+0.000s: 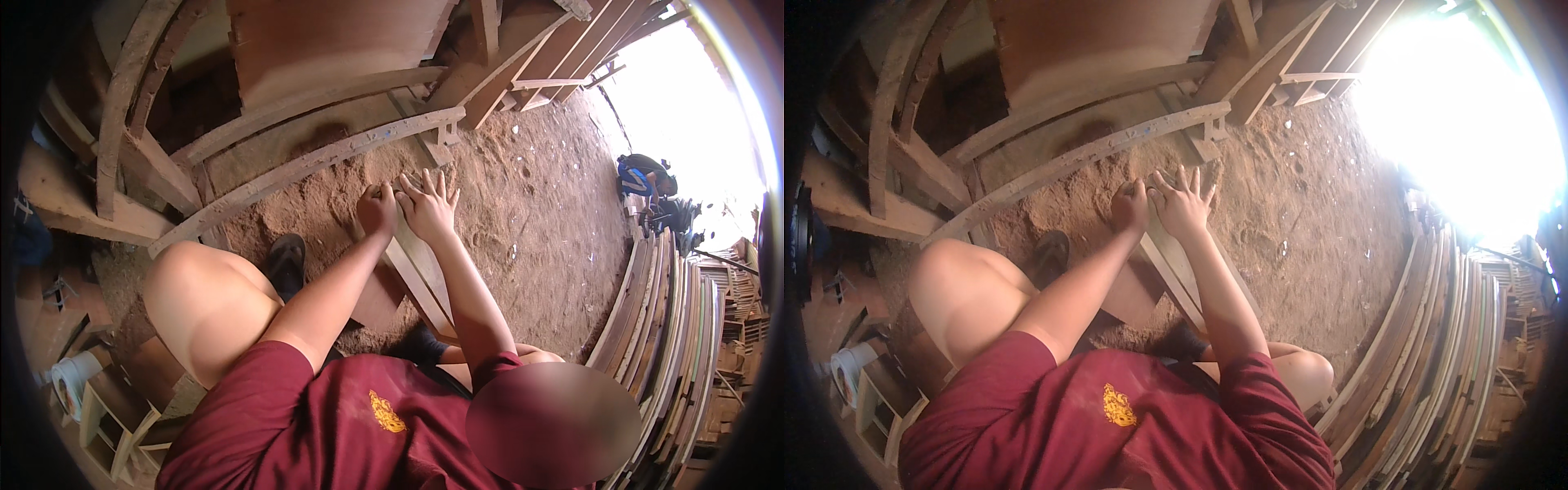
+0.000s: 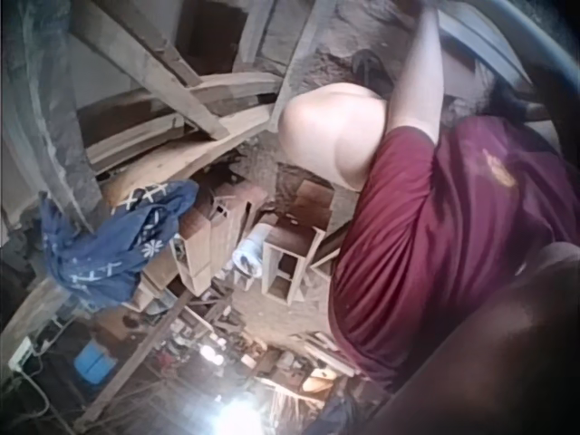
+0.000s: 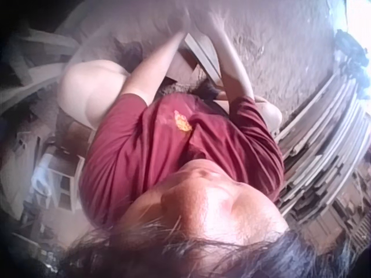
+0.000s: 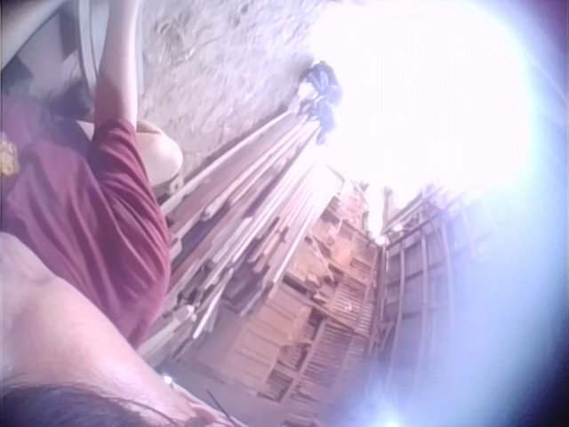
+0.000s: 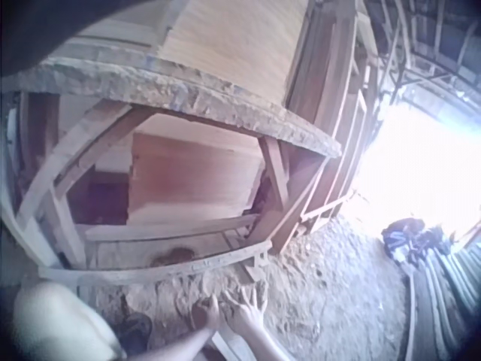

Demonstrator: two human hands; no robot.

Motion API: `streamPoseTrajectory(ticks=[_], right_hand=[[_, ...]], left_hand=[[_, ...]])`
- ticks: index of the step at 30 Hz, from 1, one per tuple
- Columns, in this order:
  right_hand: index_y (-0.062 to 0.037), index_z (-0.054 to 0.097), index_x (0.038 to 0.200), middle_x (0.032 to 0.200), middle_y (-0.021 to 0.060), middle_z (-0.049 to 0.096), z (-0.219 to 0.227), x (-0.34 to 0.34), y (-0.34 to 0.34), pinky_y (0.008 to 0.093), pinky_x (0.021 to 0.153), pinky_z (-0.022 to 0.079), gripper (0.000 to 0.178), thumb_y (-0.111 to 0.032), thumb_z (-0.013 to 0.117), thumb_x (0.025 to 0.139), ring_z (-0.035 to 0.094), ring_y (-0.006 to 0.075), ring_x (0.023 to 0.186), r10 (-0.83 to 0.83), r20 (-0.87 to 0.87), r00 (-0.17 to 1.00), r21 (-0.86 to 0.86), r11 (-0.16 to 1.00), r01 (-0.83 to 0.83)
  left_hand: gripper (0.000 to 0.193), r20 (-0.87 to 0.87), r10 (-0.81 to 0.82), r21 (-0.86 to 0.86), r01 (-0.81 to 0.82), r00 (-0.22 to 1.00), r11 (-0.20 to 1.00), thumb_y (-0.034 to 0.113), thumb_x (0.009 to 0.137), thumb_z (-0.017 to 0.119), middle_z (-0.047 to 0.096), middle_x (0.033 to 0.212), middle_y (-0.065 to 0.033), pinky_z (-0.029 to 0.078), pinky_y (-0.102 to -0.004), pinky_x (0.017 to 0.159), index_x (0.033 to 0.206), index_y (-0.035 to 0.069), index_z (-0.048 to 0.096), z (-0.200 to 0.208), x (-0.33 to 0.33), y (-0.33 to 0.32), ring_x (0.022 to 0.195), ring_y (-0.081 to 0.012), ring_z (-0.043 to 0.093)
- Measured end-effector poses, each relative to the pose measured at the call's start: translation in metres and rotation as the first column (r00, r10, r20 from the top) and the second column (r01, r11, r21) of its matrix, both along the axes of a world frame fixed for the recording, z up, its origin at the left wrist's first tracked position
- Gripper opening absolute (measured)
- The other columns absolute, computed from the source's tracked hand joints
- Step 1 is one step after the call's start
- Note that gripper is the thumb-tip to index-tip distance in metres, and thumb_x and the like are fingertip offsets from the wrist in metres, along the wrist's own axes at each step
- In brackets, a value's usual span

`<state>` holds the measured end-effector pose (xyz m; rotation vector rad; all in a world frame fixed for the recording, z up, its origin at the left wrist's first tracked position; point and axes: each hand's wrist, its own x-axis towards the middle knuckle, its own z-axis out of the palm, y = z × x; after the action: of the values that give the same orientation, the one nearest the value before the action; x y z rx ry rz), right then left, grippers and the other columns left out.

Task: The person sits on the ground and assembles a small rectangular wooden frame by hand. They fit the pieces together, adjust the joints, and then rub the edges of the frame against a flat wooden board to smooth them.

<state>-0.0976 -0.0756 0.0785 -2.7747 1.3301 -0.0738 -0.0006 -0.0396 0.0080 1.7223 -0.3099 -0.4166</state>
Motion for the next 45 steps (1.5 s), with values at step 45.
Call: streamPoseTrajectory(ticks=[45], right_hand=[[-0.0245, 0.073, 0.125, 0.134, 0.0079, 0.063, -0.004, -0.032, 0.036, 0.0689, 0.115, 0.024, 0.032, -0.033, 0.067, 0.095, 0.044, 0.0364, 0.138, 0.008, 0.157, 0.988, -0.085, 0.996, 0.005]], left_hand=[[0.046, 0.057, -0.008, 0.175, -0.003, 0.998, 0.985, 0.04, 0.097, 0.06, 0.068, 0.073, -0.0202, 0.05, -0.0508, 0.068, 0.076, 0.0, 0.064, -0.015, 0.015, -0.007, 0.071, -0.0397, 0.067]])
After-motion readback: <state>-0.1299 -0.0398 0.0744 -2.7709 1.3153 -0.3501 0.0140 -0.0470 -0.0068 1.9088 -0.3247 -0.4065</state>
